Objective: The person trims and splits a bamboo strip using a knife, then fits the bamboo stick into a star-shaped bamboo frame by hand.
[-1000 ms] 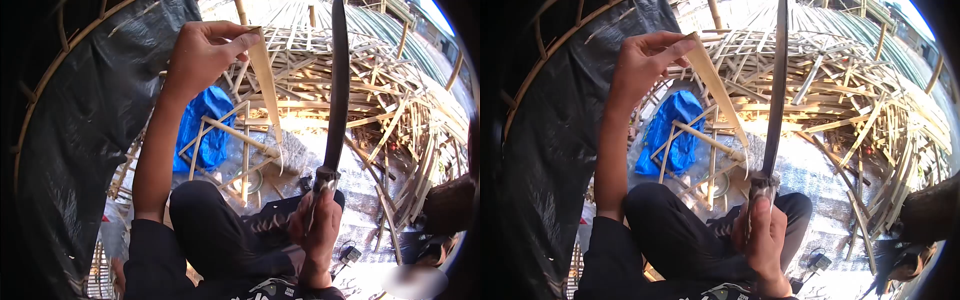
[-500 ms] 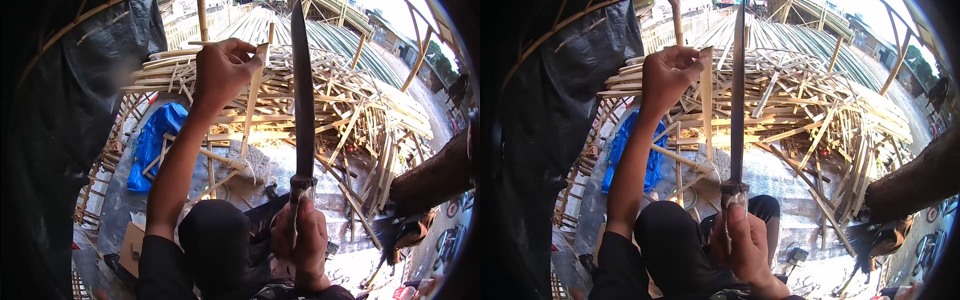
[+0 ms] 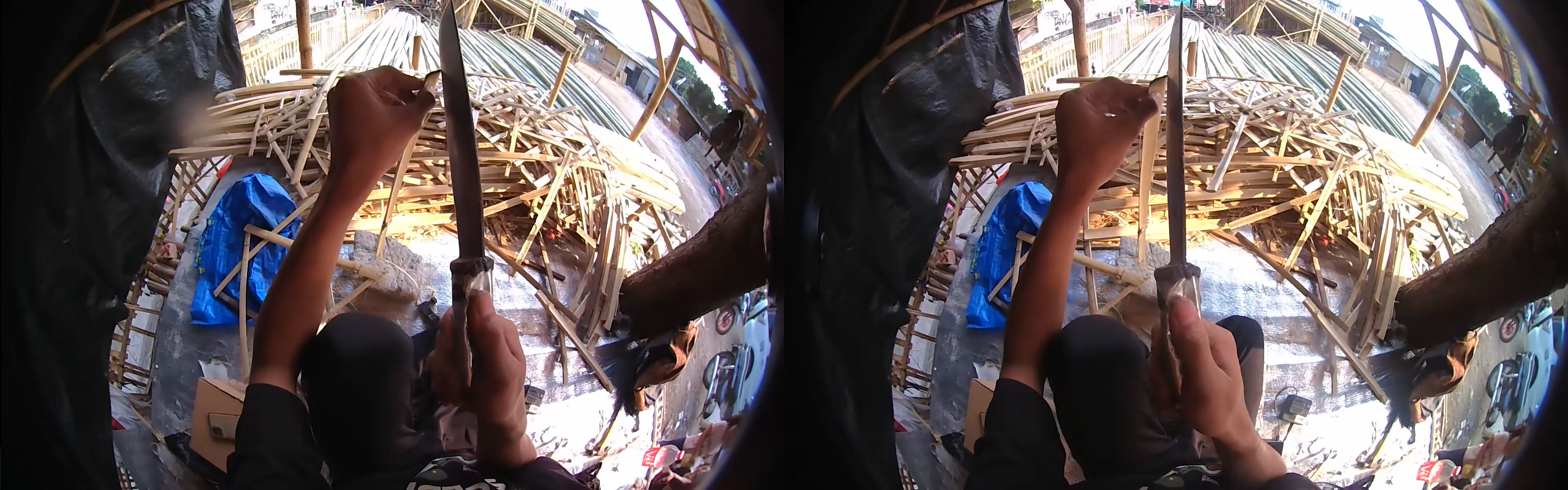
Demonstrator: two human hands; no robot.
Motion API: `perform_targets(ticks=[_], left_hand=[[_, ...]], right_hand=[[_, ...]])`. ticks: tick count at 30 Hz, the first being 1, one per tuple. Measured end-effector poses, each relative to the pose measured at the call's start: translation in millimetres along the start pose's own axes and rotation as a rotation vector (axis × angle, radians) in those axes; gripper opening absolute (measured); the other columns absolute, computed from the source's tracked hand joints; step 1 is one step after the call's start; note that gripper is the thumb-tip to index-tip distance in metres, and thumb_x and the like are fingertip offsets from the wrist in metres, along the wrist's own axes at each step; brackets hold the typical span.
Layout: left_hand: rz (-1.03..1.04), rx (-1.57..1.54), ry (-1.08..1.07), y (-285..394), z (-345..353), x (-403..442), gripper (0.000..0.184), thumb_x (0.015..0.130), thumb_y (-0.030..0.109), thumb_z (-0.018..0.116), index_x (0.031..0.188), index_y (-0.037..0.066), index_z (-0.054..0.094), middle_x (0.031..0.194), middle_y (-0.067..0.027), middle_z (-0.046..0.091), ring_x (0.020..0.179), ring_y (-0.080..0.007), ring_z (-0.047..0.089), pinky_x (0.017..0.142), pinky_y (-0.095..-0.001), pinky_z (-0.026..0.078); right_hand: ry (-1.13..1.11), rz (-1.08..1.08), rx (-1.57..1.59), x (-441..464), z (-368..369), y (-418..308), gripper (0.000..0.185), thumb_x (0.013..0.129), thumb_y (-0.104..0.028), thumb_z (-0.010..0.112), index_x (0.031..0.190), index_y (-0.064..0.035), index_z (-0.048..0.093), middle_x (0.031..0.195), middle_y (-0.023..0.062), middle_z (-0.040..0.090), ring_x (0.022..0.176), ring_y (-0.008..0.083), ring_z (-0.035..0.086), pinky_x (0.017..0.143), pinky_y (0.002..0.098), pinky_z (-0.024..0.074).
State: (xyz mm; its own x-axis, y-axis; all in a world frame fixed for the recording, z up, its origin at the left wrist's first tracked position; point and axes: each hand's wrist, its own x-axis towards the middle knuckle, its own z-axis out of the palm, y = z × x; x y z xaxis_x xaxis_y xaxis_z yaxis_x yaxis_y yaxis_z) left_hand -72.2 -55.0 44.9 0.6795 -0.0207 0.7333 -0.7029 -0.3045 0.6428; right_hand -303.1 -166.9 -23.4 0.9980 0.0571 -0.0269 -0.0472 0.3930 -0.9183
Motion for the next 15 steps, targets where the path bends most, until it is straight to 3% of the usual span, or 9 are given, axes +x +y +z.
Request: perform_targets(ticks=[2,5,7,8,11,14,15], left_hand=[[0.0,-0.035,0.018,-2.1,2.9,0.5,0.017,0.08,0.013,0.077,0.089,-0.001,0.073,0.075,-0.0079,0.072,0.066,-0.0089,0.067,0.062,-0.0235,0.052],[0.021,-0.055,0.041,-6.7,5.5,2.7,0.018,0.08,0.014,0.078,0.089,-0.001,0.073,0.077,-0.0087,0.073,0.068,-0.0095,0.068,0.063,-0.0242,0.053],[0.024,-0.117,0.043,-8.3,7.0,4.1,0.018,0.08,0.015,0.078,0.088,-0.001,0.074,0.077,-0.009,0.073,0.068,-0.0098,0.068,0.062,-0.0235,0.052],[0.02,-0.113,0.042,-7.2,6.4,4.1,0.018,0.08,0.015,0.078,0.088,-0.001,0.074,0.077,-0.009,0.073,0.068,-0.0098,0.068,0.062,-0.0235,0.052],[0.005,-0.031,0.074,-5.6,5.6,5.5,0.019,0.08,0.016,0.079,0.086,-0.001,0.074,0.075,-0.0084,0.074,0.067,-0.0099,0.068,0.061,-0.0232,0.051],[0.051,-0.05,0.104,-9.3,-1.0,5.7,0.023,0.08,0.021,0.08,0.088,-0.001,0.075,0.076,-0.0087,0.074,0.066,-0.01,0.068,0.063,-0.023,0.051],[-0.064,-0.039,0.079,-2.2,-6.9,5.0,0.024,0.081,0.022,0.079,0.089,0.0,0.076,0.078,-0.0094,0.074,0.069,-0.0102,0.069,0.064,-0.0228,0.051]], right_hand=[[0.001,0.007,-0.004,1.2,-0.7,0.7,0.054,0.104,-0.049,0.035,0.083,-0.0024,0.053,0.052,0.0025,0.046,0.036,0.0131,0.043,0.038,0.0249,0.0341],[0.042,-0.124,-0.158,4.9,-1.0,2.4,0.045,0.104,-0.04,0.043,0.086,0.0,0.054,0.056,0.003,0.049,0.041,0.0119,0.047,0.04,0.025,0.0358],[-0.047,0.022,0.203,8.4,-7.4,3.4,0.026,0.102,-0.021,0.052,0.091,0.0023,0.055,0.062,0.0035,0.053,0.047,0.0115,0.05,0.042,0.0258,0.0374],[-0.047,0.027,0.206,9.5,-6.9,3.9,0.026,0.102,-0.021,0.052,0.091,0.0023,0.055,0.062,0.0035,0.053,0.047,0.0115,0.05,0.042,0.0258,0.0374],[0.029,-0.096,-0.18,16.1,-4.5,7.6,0.027,0.102,-0.022,0.05,0.09,0.0013,0.057,0.061,0.0035,0.053,0.047,0.0121,0.05,0.042,0.0256,0.0375],[0.051,-0.094,-0.297,38.5,-8.6,21.0,0.045,0.104,-0.039,0.042,0.083,-0.0014,0.055,0.056,0.0033,0.049,0.042,0.0135,0.047,0.041,0.0254,0.0365],[0.031,0.013,-0.249,50.5,-11.0,27.9,0.051,0.103,-0.046,0.039,0.081,-0.0024,0.054,0.054,0.0034,0.048,0.041,0.0143,0.046,0.041,0.0258,0.0366]])
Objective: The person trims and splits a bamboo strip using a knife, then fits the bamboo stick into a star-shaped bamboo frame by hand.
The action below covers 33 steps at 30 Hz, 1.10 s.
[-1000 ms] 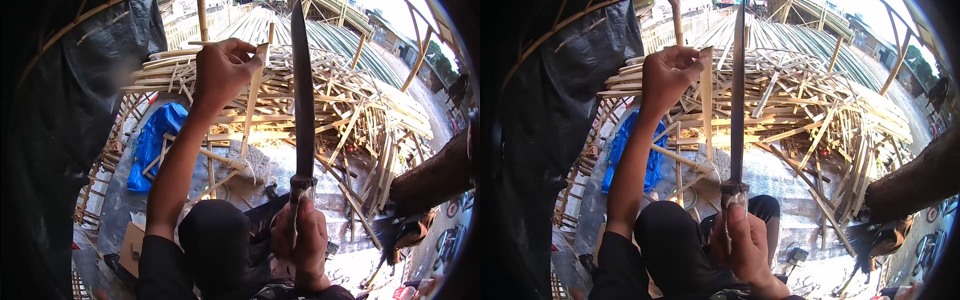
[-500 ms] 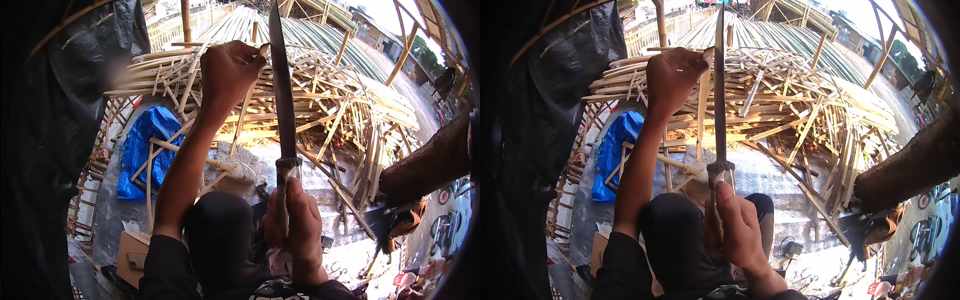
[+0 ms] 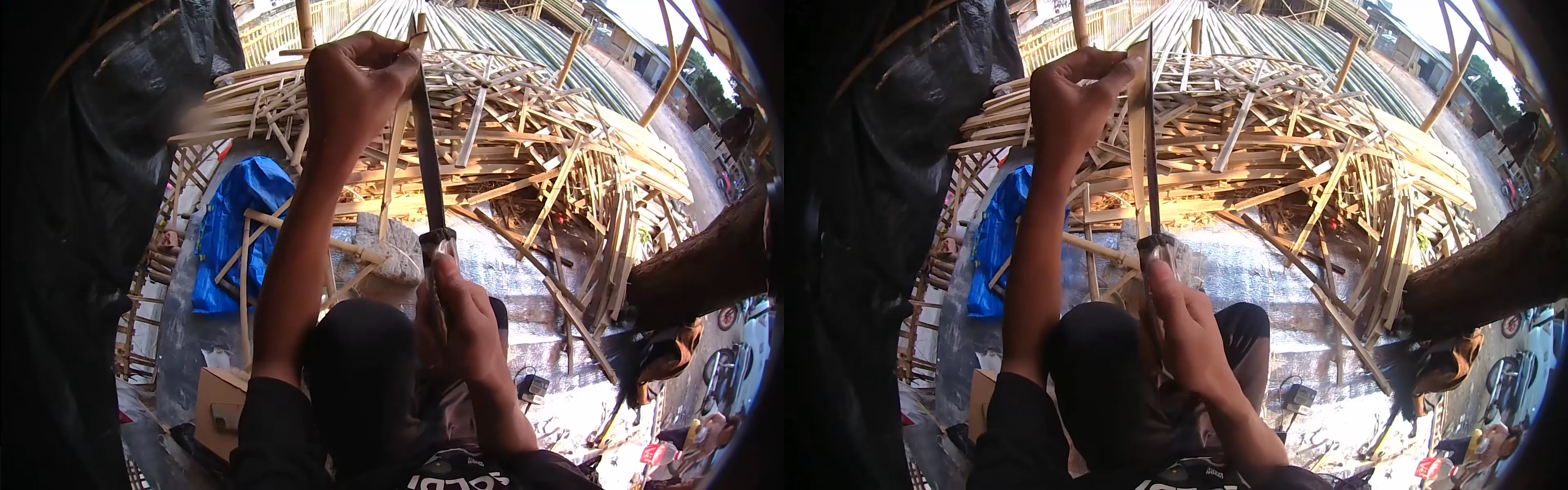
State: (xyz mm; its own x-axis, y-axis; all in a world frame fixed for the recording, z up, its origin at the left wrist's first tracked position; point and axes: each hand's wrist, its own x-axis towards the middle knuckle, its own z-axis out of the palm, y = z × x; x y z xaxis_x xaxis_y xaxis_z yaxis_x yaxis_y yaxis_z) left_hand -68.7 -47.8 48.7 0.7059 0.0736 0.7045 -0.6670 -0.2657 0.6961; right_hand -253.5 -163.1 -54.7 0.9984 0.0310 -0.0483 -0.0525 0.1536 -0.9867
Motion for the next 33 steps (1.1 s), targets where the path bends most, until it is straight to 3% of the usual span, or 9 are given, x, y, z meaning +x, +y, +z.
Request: perform_targets(ticks=[2,7,10,13,18,21,23,26,33], left_hand=[[0.155,0.081,0.086,-18.7,-6.6,10.6,0.024,0.082,0.023,0.079,0.09,0.0,0.076,0.08,-0.0091,0.075,0.071,-0.01,0.069,0.065,-0.0233,0.051],[0.06,0.064,0.068,-43.0,-30.7,23.6,0.026,0.082,0.022,0.079,0.097,0.001,0.075,0.085,-0.006,0.074,0.074,-0.0074,0.067,0.067,-0.0203,0.051],[0.04,0.002,0.098,-56.5,-46.3,25.2,0.029,0.081,0.021,0.08,0.101,0.001,0.074,0.089,-0.005,0.074,0.076,-0.0081,0.066,0.07,-0.0214,0.051],[0.085,0.062,0.113,-61.9,-64.3,26.2,0.029,0.081,0.02,0.081,0.1,0.0,0.074,0.091,-0.0058,0.074,0.078,-0.0083,0.067,0.071,-0.0212,0.052],[-0.003,-0.008,0.111,-67.9,-69.8,28.8,0.027,0.081,0.018,0.082,0.099,0.0,0.073,0.092,-0.0063,0.074,0.079,-0.0091,0.068,0.073,-0.0216,0.054],[0.038,0.011,0.121,-55.7,-64.9,22.1,0.029,0.08,0.019,0.082,0.1,0.001,0.073,0.089,-0.0053,0.074,0.073,-0.0068,0.066,0.065,-0.0206,0.052],[0.023,0.312,0.163,-24.8,-57.1,12.4,0.024,0.088,0.021,0.068,0.089,-0.003,0.07,0.081,-0.0093,0.072,0.072,-0.0155,0.069,0.061,-0.0273,0.051],[0.057,0.313,0.263,-3.5,-48.2,3.5,0.017,0.082,0.011,0.072,0.08,-0.005,0.069,0.07,-0.0104,0.07,0.062,-0.015,0.067,0.057,-0.0277,0.049],[0.116,0.339,0.281,-10.6,-49.8,1.6,0.015,0.081,0.01,0.072,0.079,-0.005,0.069,0.066,-0.0109,0.069,0.059,-0.0148,0.065,0.056,-0.0284,0.05]], right_hand=[[-0.031,0.125,0.059,24.3,-4.5,17.7,0.057,0.102,-0.053,0.036,0.078,-0.0033,0.052,0.052,0.0035,0.046,0.04,0.015,0.045,0.041,0.0261,0.0367],[-0.031,0.591,0.007,78.6,-21.7,140.1,0.06,0.099,-0.058,0.041,0.068,-0.0068,0.048,0.053,0.0034,0.045,0.04,0.0153,0.044,0.042,0.0298,0.0369],[0.029,0.439,-0.354,75.2,-30.2,228.3,0.06,0.097,-0.058,0.047,0.07,-0.0048,0.049,0.056,0.006,0.049,0.046,0.0174,0.049,0.045,0.0343,0.0414],[0.092,0.559,-0.08,76.0,-28.8,249.2,0.057,0.095,-0.059,0.051,0.067,-0.0091,0.045,0.053,0.0022,0.045,0.041,0.0132,0.043,0.041,0.0303,0.0365],[0.11,0.531,0.134,59.9,-14.2,142.7,0.054,0.098,-0.055,0.049,0.07,-0.0092,0.046,0.052,0.001,0.042,0.038,0.0127,0.038,0.037,0.0298,0.033],[0.045,0.329,0.07,42.9,-8.1,80.2,0.055,0.099,-0.056,0.044,0.071,-0.0087,0.048,0.05,0.001,0.04,0.037,0.0127,0.038,0.037,0.0287,0.032],[-0.039,0.192,0.178,36.2,-1.2,56.7,0.058,0.101,-0.057,0.038,0.071,-0.0076,0.049,0.047,0.001,0.039,0.035,0.0129,0.038,0.036,0.0272,0.03],[-0.103,0.1,0.229,31.8,12.2,40.2,0.061,0.102,-0.056,0.036,0.07,-0.0066,0.051,0.045,0.0014,0.039,0.034,0.0132,0.037,0.035,0.0261,0.0284],[-0.147,0.174,0.051,46.1,31.0,50.8,0.067,0.101,-0.06,0.034,0.061,-0.0077,0.048,0.045,0.0023,0.043,0.035,0.0117,0.04,0.035,0.0251,0.0303]])
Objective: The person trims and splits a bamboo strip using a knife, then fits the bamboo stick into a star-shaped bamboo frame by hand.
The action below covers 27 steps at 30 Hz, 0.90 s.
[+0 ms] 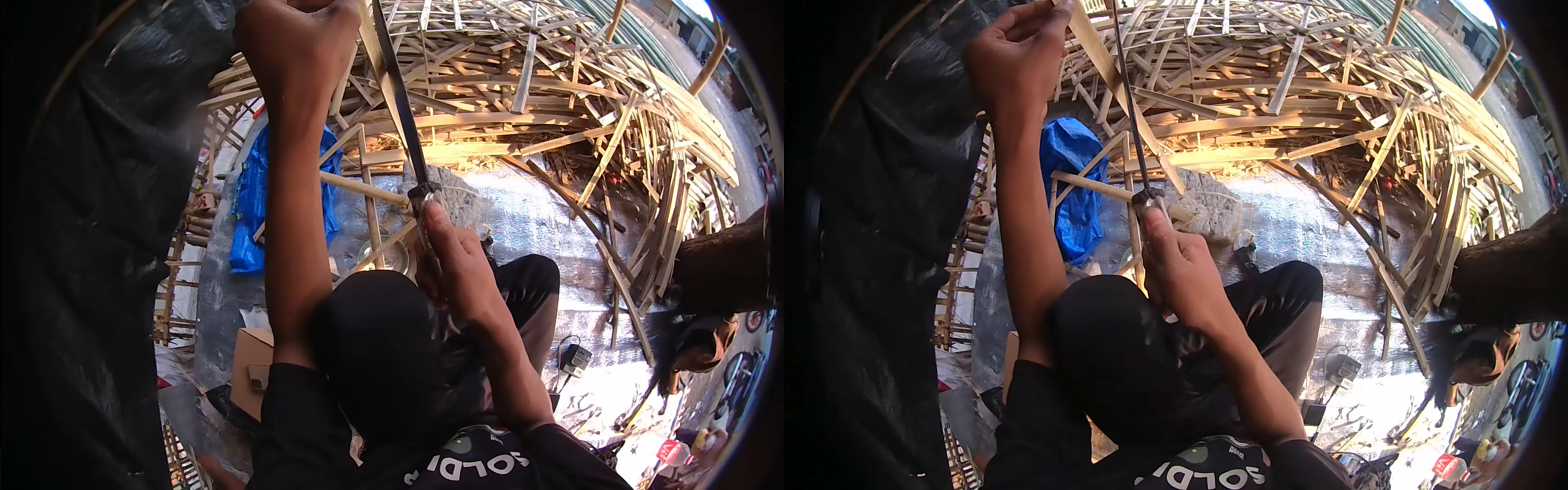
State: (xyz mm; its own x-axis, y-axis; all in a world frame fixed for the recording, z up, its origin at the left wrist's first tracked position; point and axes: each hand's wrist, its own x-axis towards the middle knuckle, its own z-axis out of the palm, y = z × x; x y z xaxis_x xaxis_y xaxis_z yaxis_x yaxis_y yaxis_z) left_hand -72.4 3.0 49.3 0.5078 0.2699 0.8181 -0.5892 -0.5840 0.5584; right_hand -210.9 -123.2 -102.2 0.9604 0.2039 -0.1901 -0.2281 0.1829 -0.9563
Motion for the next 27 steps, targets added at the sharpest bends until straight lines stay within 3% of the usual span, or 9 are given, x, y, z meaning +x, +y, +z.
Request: perform_targets(ticks=[5,7,9,11,13,17,19,22,27], left_hand=[[-0.058,-0.003,0.03,-6.2,-3.3,-0.3,0.015,0.083,0.009,0.071,0.082,-0.005,0.069,0.069,-0.0097,0.069,0.061,-0.0128,0.065,0.056,-0.0257,0.05],[-0.029,-0.061,0.004,-8.2,-4.7,-3.6,0.015,0.083,0.009,0.072,0.083,-0.005,0.069,0.07,-0.0093,0.069,0.062,-0.012,0.065,0.056,-0.0251,0.05],[0.003,-0.125,-0.015,-13.8,-4.1,-3.4,0.015,0.083,0.01,0.072,0.084,-0.005,0.069,0.071,-0.0089,0.069,0.062,-0.0112,0.065,0.056,-0.0246,0.05],[-0.022,-0.048,-0.023,-15.7,-1.9,6.3,0.016,0.083,0.011,0.072,0.084,-0.005,0.069,0.071,-0.0071,0.069,0.061,-0.0104,0.063,0.056,-0.0238,0.049],[-0.038,-0.141,-0.098,-20.2,-8.0,-1.0,0.017,0.084,0.013,0.073,0.087,-0.004,0.069,0.073,-0.0061,0.069,0.063,-0.0094,0.063,0.056,-0.0231,0.048],[-0.196,-0.109,-0.128,-25.2,-10.7,7.6,0.02,0.085,0.014,0.074,0.093,-0.004,0.069,0.078,-0.0057,0.07,0.065,-0.0085,0.062,0.055,-0.0235,0.047],[0.076,-0.122,-0.016,-49.8,-11.3,8.1,0.02,0.085,0.015,0.074,0.092,-0.004,0.068,0.077,-0.0055,0.069,0.064,-0.0087,0.061,0.052,-0.0246,0.047],[-0.016,-0.138,-0.045,-73.3,-21.8,16.6,0.028,0.082,0.017,0.077,0.103,-0.002,0.071,0.081,-0.0043,0.071,0.061,-0.0068,0.06,0.053,-0.023,0.047],[-0.1,-0.125,-0.019,-72.3,-32.9,18.8,0.033,0.078,0.023,0.083,0.104,0.004,0.073,0.081,-0.0006,0.073,0.055,-0.0037,0.054,0.05,-0.0213,0.044]], right_hand=[[0.022,0.194,-0.01,18.9,-18.7,57.3,0.067,0.099,-0.061,0.038,0.059,-0.0077,0.046,0.046,0.0028,0.042,0.036,0.0135,0.041,0.037,0.0282,0.0326],[0.199,0.382,-0.097,28.4,-38.4,104.6,0.062,0.101,-0.054,0.041,0.063,-0.0052,0.047,0.053,0.0054,0.048,0.041,0.0162,0.047,0.04,0.0306,0.0371],[0.182,0.276,-0.175,32.5,-82.2,202.9,0.063,0.1,-0.056,0.043,0.063,-0.0052,0.047,0.054,0.006,0.049,0.042,0.0166,0.047,0.041,0.0314,0.037],[0.157,0.144,-0.264,41.3,-89.0,192.0,0.063,0.099,-0.057,0.044,0.064,-0.0052,0.048,0.056,0.0065,0.05,0.042,0.017,0.047,0.041,0.0323,0.037],[0.239,0.52,-0.025,28.5,-85.1,178.1,0.063,0.096,-0.059,0.048,0.064,-0.0043,0.049,0.056,0.0072,0.05,0.043,0.0173,0.047,0.042,0.0333,0.0378],[0.271,0.451,-0.099,29.6,-79.4,189.4,0.063,0.096,-0.057,0.05,0.07,0.0005,0.056,0.056,0.0096,0.052,0.048,0.0234,0.053,0.048,0.0373,0.0439],[0.29,0.101,-0.546,25.5,-73.3,198.0,0.066,0.096,-0.055,0.05,0.079,0.0076,0.062,0.064,0.0226,0.061,0.064,0.0391,0.063,0.063,0.0459,0.05],[0.419,0.337,-0.531,30.3,-62.0,197.1,0.067,0.096,-0.052,0.051,0.086,0.0123,0.064,0.087,0.0387,0.061,0.095,0.0501,0.063,0.082,0.0494,0.0486],[0.366,0.299,-0.508,27.9,-72.8,203.5,0.059,0.097,-0.048,0.051,0.087,0.0088,0.065,0.079,0.0314,0.063,0.08,0.0458,0.064,0.073,0.0473,0.0492]])
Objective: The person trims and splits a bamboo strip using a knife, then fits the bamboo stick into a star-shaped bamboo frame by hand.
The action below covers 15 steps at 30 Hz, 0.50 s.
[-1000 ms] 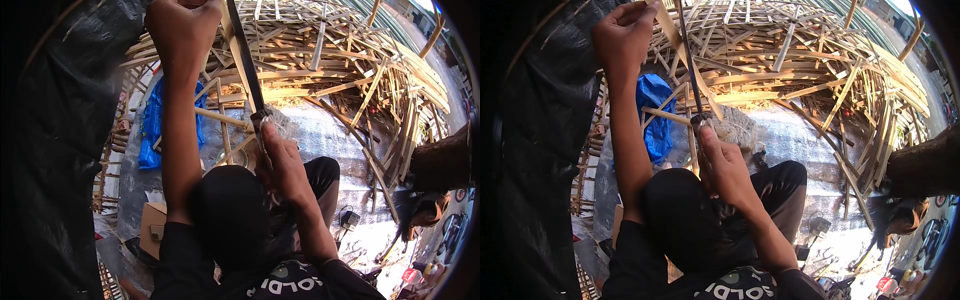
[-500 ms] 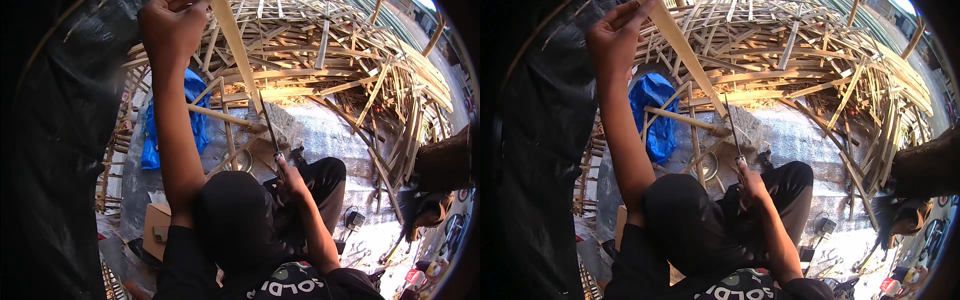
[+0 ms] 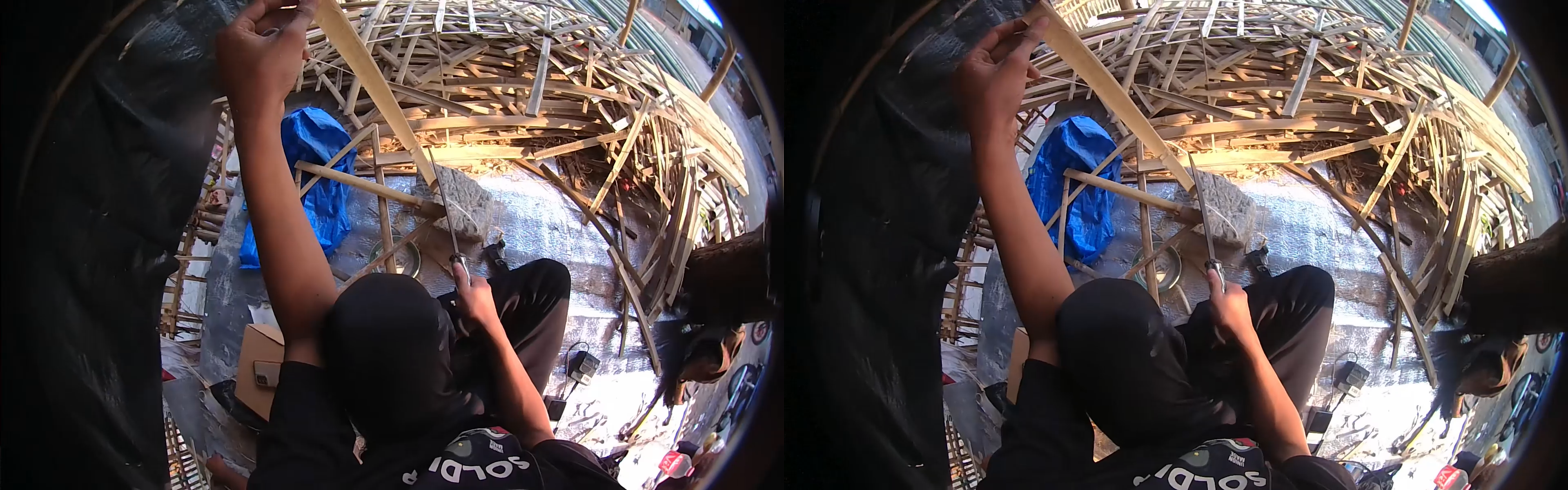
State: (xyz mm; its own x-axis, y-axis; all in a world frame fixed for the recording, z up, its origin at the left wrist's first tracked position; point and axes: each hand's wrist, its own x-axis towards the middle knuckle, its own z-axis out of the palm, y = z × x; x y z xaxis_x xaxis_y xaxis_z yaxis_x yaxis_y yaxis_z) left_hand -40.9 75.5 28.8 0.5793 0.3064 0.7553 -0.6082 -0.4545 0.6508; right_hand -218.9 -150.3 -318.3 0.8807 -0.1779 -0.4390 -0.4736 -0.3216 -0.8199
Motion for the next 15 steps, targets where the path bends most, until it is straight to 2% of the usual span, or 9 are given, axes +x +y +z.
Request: perform_targets(ticks=[2,3,4,6,7,8,10,12,15], left_hand=[[-0.016,0.09,-0.14,2.8,-4.8,7.0,0.038,0.079,0.027,0.082,0.109,0.006,0.071,0.079,0.0,0.073,0.053,-0.0042,0.053,0.05,-0.0223,0.045],[-0.011,0.173,-0.19,6.0,-7.5,11.5,0.034,0.085,0.023,0.075,0.114,0.007,0.069,0.088,-0.0017,0.073,0.064,-0.0071,0.062,0.062,-0.0224,0.051],[-0.005,0.176,-0.178,21.1,-9.4,13.4,0.034,0.085,0.023,0.075,0.114,0.007,0.069,0.088,-0.0017,0.073,0.064,-0.0071,0.062,0.062,-0.0224,0.051],[-0.072,0.247,-0.27,56.8,-10.2,10.9,0.037,0.086,0.012,0.068,0.119,-0.005,0.064,0.077,-0.0046,0.067,0.055,-0.0097,0.06,0.051,-0.0252,0.048],[-0.047,0.1,-0.45,49.6,-17.3,20.8,0.046,0.086,0.01,0.066,0.13,-0.004,0.058,0.077,-0.0038,0.066,0.052,-0.0104,0.06,0.051,-0.0246,0.048],[-0.043,0.106,-0.453,53.5,-17.3,26.8,0.046,0.086,0.01,0.066,0.13,-0.004,0.058,0.077,-0.0038,0.066,0.052,-0.0104,0.06,0.051,-0.0246,0.048],[-0.143,0.208,-0.634,63.0,-15.9,39.4,0.042,0.087,0.009,0.065,0.127,-0.003,0.061,0.077,-0.0036,0.066,0.054,-0.0107,0.063,0.048,-0.0246,0.047],[-0.077,0.2,-0.725,65.2,-13.4,48.8,0.037,0.087,0.007,0.065,0.123,-0.002,0.064,0.079,-0.0048,0.068,0.056,-0.0112,0.065,0.049,-0.0237,0.048],[-0.016,0.305,-0.848,80.0,-9.1,55.4,0.033,0.087,0.007,0.066,0.118,-0.002,0.066,0.083,-0.0063,0.069,0.057,-0.0112,0.065,0.053,-0.0232,0.05]], right_hand=[[-0.044,-0.024,0.017,3.3,-4.2,12.2,0.056,0.097,-0.046,0.052,0.087,0.0071,0.066,0.073,0.0275,0.063,0.073,0.0428,0.064,0.067,0.0462,0.0493],[-0.055,-0.155,0.01,7.5,-3.9,24.4,0.054,0.097,-0.045,0.052,0.088,0.0055,0.066,0.067,0.0226,0.059,0.067,0.0386,0.061,0.062,0.0447,0.0481],[-0.002,-0.399,-0.049,12.0,-2.6,33.0,0.054,0.097,-0.046,0.052,0.084,0.0043,0.065,0.062,0.0183,0.055,0.062,0.0343,0.058,0.057,0.0425,0.0462],[0.19,-0.886,-0.214,21.2,0.0,50.5,0.056,0.098,-0.048,0.052,0.076,0.0019,0.063,0.053,0.0096,0.047,0.051,0.0257,0.053,0.048,0.0381,0.0424],[0.003,-0.429,0.088,6.4,-10.8,24.5,0.057,0.098,-0.052,0.05,0.07,-0.0014,0.055,0.052,0.0056,0.043,0.048,0.0203,0.047,0.047,0.0347,0.0373],[-0.181,0.039,0.377,-2.4,-15.9,9.7,0.06,0.098,-0.055,0.048,0.064,-0.0048,0.048,0.052,0.0016,0.039,0.045,0.0149,0.041,0.045,0.0313,0.0321],[-0.188,-0.012,0.389,-1.2,-15.6,16.8,0.059,0.098,-0.055,0.047,0.064,-0.0067,0.047,0.051,0.0025,0.042,0.042,0.0155,0.042,0.042,0.0306,0.0322],[-0.252,0.084,0.466,-5.4,-18.0,16.5,0.059,0.099,-0.056,0.045,0.063,-0.0092,0.045,0.05,0.0027,0.043,0.039,0.0152,0.041,0.039,0.0305,0.0321],[-0.256,0.055,0.512,-8.2,-18.8,20.2,0.059,0.099,-0.058,0.044,0.063,-0.0102,0.045,0.049,0.002,0.041,0.036,0.0144,0.039,0.036,0.03,0.0319]])
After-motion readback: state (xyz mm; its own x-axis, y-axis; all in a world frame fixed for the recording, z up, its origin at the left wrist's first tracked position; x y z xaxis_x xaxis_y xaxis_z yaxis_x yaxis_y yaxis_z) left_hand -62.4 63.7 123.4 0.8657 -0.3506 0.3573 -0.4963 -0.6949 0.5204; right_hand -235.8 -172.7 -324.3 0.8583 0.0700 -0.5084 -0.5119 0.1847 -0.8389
